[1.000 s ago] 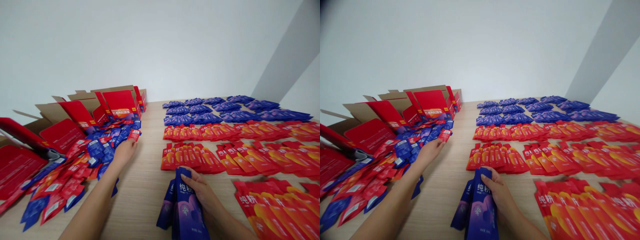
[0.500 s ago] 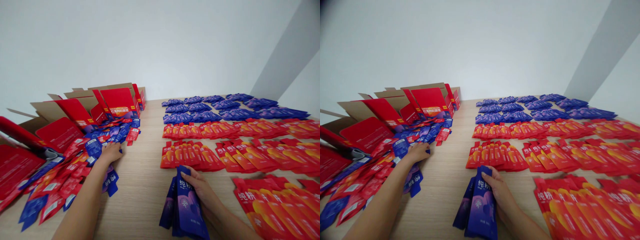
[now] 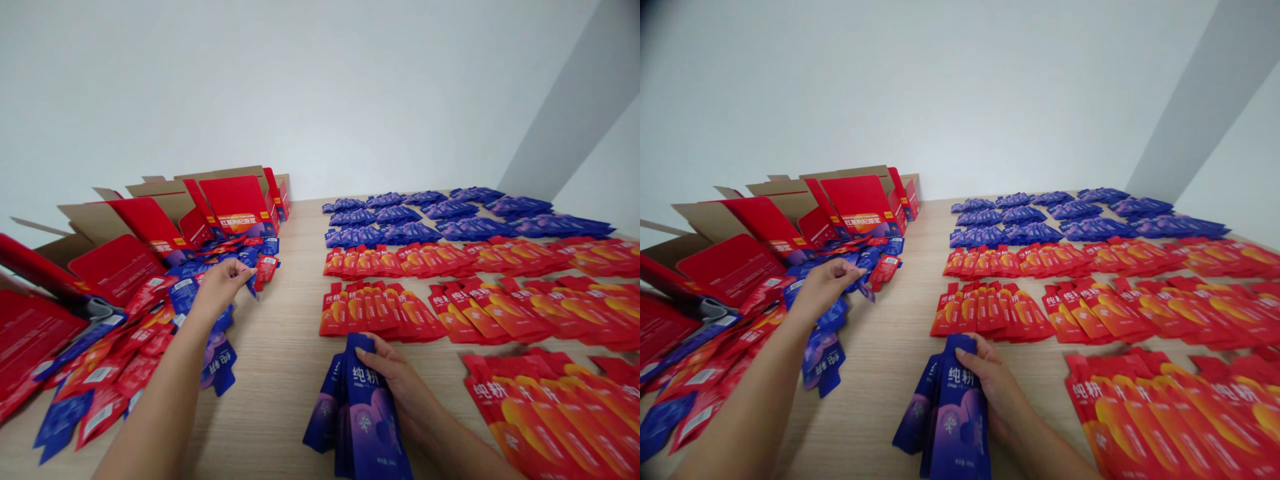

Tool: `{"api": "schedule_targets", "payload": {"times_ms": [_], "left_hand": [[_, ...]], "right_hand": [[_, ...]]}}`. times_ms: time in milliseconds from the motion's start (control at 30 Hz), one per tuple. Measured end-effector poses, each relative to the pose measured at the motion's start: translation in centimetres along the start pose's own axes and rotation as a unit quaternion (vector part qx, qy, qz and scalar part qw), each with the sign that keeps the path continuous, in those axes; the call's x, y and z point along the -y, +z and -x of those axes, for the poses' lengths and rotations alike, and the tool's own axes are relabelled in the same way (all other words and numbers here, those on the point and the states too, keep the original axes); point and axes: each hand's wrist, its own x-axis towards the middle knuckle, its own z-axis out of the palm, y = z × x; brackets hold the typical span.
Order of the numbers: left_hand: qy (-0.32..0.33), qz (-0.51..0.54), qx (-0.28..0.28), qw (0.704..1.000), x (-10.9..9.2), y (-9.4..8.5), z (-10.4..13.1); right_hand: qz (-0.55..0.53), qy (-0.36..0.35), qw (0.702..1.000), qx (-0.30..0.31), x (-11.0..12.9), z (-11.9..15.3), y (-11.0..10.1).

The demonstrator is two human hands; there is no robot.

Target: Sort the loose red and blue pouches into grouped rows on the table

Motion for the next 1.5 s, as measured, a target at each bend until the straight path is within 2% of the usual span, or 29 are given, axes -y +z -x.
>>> {"api": "schedule_targets", "payload": {"times_ms": [33,100,200,300,400,467,567,633,700,833,900,967,1067,1167,1267,1500], "left_hand": [[-0.006,0.073,0.004,0.997,-0.8,-0.3,0.3],[-0.021,0.201,0.046,0.978,-2.2,-0.8,1.1],[-0.056,0.335,0.182,0.923,-4.1,-0.6,2.6],[-0.092,0.387,0.354,0.847,-6.1,1.3,4.6],[-0.129,0.404,0.47,0.774,-7.9,4.2,6.9],[-0.154,0.429,0.498,0.737,-8.7,5.9,8.2],[-0.172,0.48,0.492,0.706,-9.1,7.2,9.4],[-0.159,0.5,0.476,0.706,-9.1,7.4,9.7],[-0.134,0.5,0.46,0.721,-8.9,7.5,9.6],[-0.058,0.452,0.396,0.797,-8.4,7.6,9.0],[-0.029,0.392,0.4,0.828,-8.1,7.7,9.0],[-0.021,0.334,0.459,0.823,-8.1,7.9,9.4],[-0.015,0.306,0.536,0.787,-8.5,8.6,10.5],[-0.02,0.317,0.534,0.783,-8.8,9.5,11.4],[-0.012,0.321,0.532,0.784,-8.6,10.0,11.4],[0.025,0.249,0.587,0.77,-8.0,9.2,10.5]], "right_hand": [[0.001,0.0,1.0,0.006,0.0,0.1,0.0],[0.004,-0.002,1.0,0.028,0.2,0.3,0.2],[0.001,-0.012,0.998,0.07,0.5,0.8,0.4],[-0.004,-0.021,0.995,0.101,0.6,1.1,0.6],[-0.005,-0.036,0.993,0.116,0.5,1.0,0.6],[-0.009,-0.049,0.992,0.112,0.3,0.8,0.5],[-0.016,-0.067,0.992,0.101,0.2,0.6,0.4],[-0.011,-0.071,0.992,0.102,0.1,0.6,0.4],[-0.005,-0.066,0.993,0.097,0.1,0.6,0.3],[-0.015,-0.071,0.996,0.056,0.1,0.5,0.4],[-0.018,-0.08,0.996,0.039,0.3,0.5,0.4],[-0.018,-0.092,0.995,0.027,0.5,0.5,0.4],[-0.021,-0.122,0.992,-0.016,0.9,0.6,0.3],[-0.016,-0.149,0.987,-0.059,1.4,0.7,0.2],[-0.008,-0.151,0.986,-0.071,1.7,0.7,0.3],[-0.014,-0.139,0.987,-0.079,1.9,0.6,0.4]]}}
